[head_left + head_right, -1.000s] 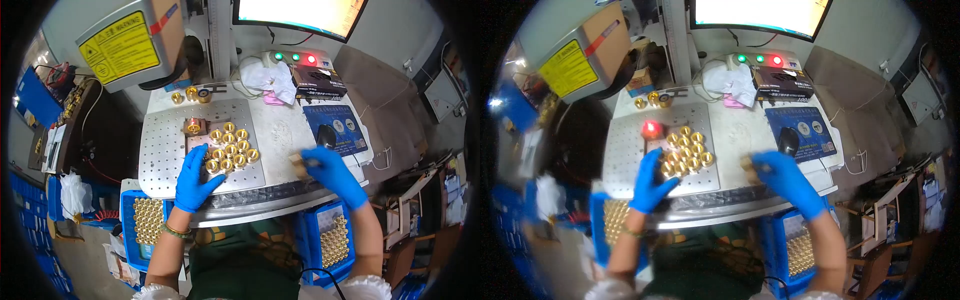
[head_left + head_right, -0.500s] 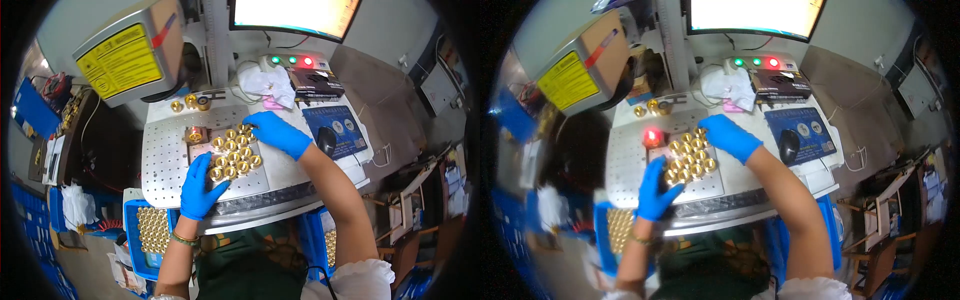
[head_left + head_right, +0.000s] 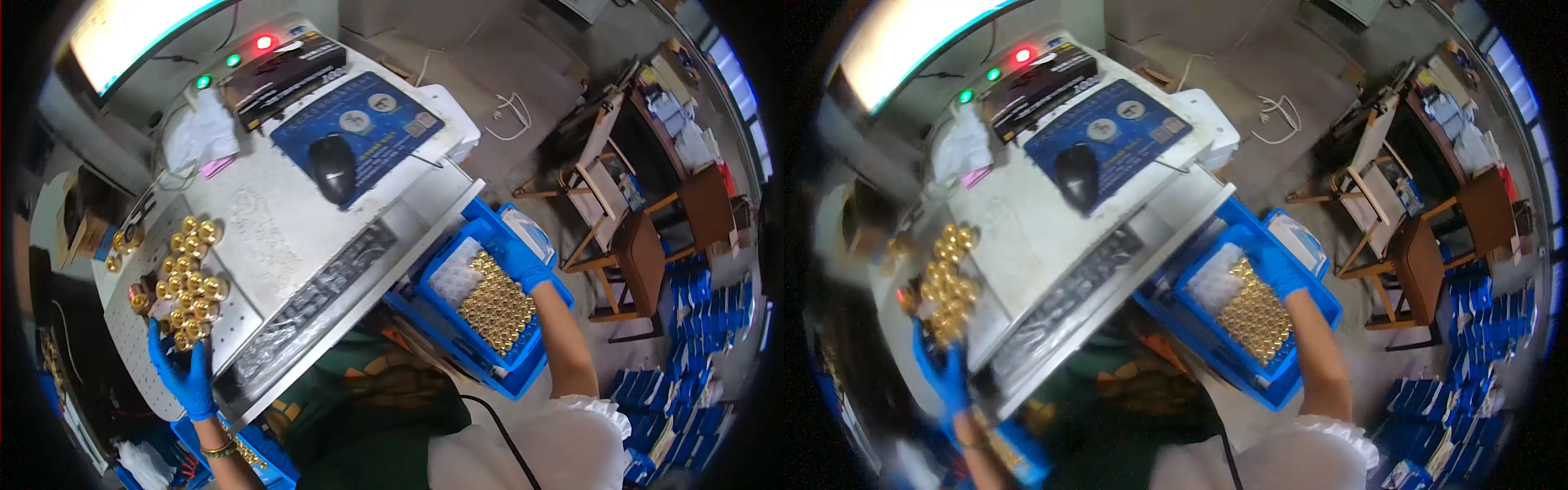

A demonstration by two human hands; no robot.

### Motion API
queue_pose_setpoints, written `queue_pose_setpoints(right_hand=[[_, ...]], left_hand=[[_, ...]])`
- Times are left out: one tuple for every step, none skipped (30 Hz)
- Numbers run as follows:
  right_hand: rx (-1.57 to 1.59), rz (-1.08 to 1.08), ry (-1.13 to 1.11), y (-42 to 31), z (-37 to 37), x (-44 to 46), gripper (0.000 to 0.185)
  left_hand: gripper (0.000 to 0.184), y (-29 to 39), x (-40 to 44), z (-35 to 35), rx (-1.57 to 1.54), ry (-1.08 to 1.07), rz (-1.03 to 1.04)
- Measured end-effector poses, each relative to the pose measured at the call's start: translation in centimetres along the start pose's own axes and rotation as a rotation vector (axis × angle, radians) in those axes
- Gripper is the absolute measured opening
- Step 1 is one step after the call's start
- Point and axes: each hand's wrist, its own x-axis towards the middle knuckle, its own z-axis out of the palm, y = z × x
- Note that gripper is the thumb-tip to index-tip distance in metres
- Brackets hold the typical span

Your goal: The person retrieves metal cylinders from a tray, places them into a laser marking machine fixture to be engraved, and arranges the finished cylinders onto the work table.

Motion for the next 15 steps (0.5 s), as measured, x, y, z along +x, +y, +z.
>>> queue_pose_setpoints(right_hand=[[0.003, 0.013, 0.002, 1.4, 2.4, -0.4, 0.030], [0.186, 0.103, 0.127, 2.1, 4.6, -0.8, 0.032], [0.370, 0.189, 0.251, 2.9, 6.6, -0.9, 0.033], [0.374, 0.190, 0.252, 4.6, 8.7, -0.6, 0.033], [0.264, 0.094, 0.097, 6.6, 10.7, -0.2, 0.030], [0.153, -0.005, -0.059, 7.7, 11.6, 0.0, 0.027], [0.156, -0.010, -0.062, 7.5, 11.4, 0.1, 0.027], [0.068, -0.140, -0.061, 7.3, 11.1, 0.0, 0.029], [-0.021, -0.270, -0.059, 6.9, 10.9, 0.0, 0.030], [-0.019, -0.278, -0.062, 6.5, 10.7, 0.2, 0.030], [0.090, -0.162, -0.095, 6.1, 10.5, 0.4, 0.031], [0.197, -0.045, -0.128, 5.8, 10.4, 0.7, 0.031], [0.190, -0.059, -0.126, 5.6, 10.4, 0.7, 0.031], [0.222, 0.036, -0.068, 5.4, 10.6, 0.4, 0.031], [0.254, 0.131, -0.011, 5.1, 10.7, 0.3, 0.031]], left_hand=[[0.075, 0.3, 0.1, 0.1, -0.029, 0.005, -0.009], [0.073, 0.4, 0.1, 0.1, -0.037, -0.002, -0.007], [0.073, 0.1, 0.0, 0.1, -0.036, -0.006, -0.002], [0.071, -0.2, 0.0, 0.0, -0.072, -0.015, -0.038], [0.070, -0.3, 0.0, 0.1, -0.107, -0.021, -0.074], [0.068, -0.1, 0.0, 0.0, -0.045, -0.021, -0.032], [0.068, 0.0, 0.0, 0.0, -0.039, -0.020, -0.033], [0.069, -0.1, -0.1, 0.0, -0.034, -0.021, -0.038], [0.070, -0.3, -0.1, -0.2, -0.028, -0.021, -0.043], [0.070, -0.6, -0.1, -0.4, -0.023, -0.017, -0.046], [0.071, -0.9, -0.2, -0.5, 0.012, -0.029, -0.040], [0.073, -1.1, -0.4, -0.7, 0.044, -0.039, -0.035], [0.073, -0.9, -0.4, -0.6, 0.044, -0.025, -0.040], [0.074, -0.5, -0.3, -0.4, 0.043, -0.031, -0.033], [0.076, -0.3, -0.3, -0.4, 0.043, -0.037, -0.026]])
